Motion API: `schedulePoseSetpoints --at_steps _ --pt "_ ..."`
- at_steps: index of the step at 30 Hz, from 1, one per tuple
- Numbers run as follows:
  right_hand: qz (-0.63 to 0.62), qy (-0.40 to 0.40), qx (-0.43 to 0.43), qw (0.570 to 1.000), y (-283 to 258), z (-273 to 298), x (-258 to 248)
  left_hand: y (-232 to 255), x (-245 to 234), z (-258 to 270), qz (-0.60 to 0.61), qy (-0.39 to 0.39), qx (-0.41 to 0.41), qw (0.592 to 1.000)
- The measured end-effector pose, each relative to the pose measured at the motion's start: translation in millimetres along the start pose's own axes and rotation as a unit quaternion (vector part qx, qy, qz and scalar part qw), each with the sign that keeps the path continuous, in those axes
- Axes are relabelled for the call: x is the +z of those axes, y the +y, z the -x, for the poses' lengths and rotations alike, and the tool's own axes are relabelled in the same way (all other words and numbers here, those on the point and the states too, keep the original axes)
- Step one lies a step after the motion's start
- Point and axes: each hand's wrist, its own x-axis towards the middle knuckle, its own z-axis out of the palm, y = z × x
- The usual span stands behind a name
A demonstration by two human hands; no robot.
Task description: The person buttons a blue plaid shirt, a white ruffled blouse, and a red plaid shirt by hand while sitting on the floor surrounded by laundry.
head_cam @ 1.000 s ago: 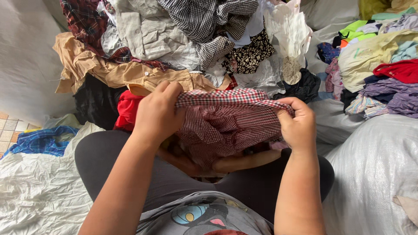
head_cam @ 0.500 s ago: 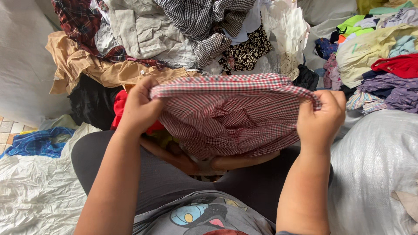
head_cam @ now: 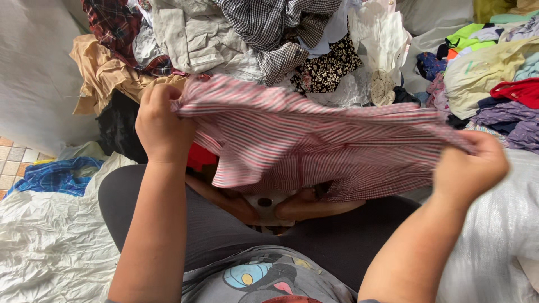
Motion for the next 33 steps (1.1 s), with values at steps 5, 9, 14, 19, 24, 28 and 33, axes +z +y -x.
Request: schedulePoseSetpoints --at_steps 5,9,14,19,24,28,33 --pt "0.098 0.122 0.011 0.988 72 -28 -32 -19 -11 0 0.129 -0.060 -0.128 0.982" --pt "0.066 0.098 -0.039 0.992 88 -51 -32 1 -48 -19 0.264 -0.140 -0.185 0.936" --pt "-0.107 -0.049 0.267 0.956 84 -84 -27 33 -129 -55 0.025 -0.308 -0.226 0.924" --pt "0.037 -0.069 0.019 0.997 61 -103 8 -84 -99 -69 -0.186 0.012 0.045 0.982" --pt "0.232 0.014 -0.100 0.967 44 -118 28 -110 -86 -84 -0.289 0.001 0.061 0.955" --pt "0.008 -0.293 0.093 0.951 26 -117 0 -93 -132 -92 0.102 -0.359 -0.133 0.918" --pt "-0.227 -0.474 0.175 0.833 48 -136 -13 -139 -158 -106 0.480 -0.523 -0.144 0.690"
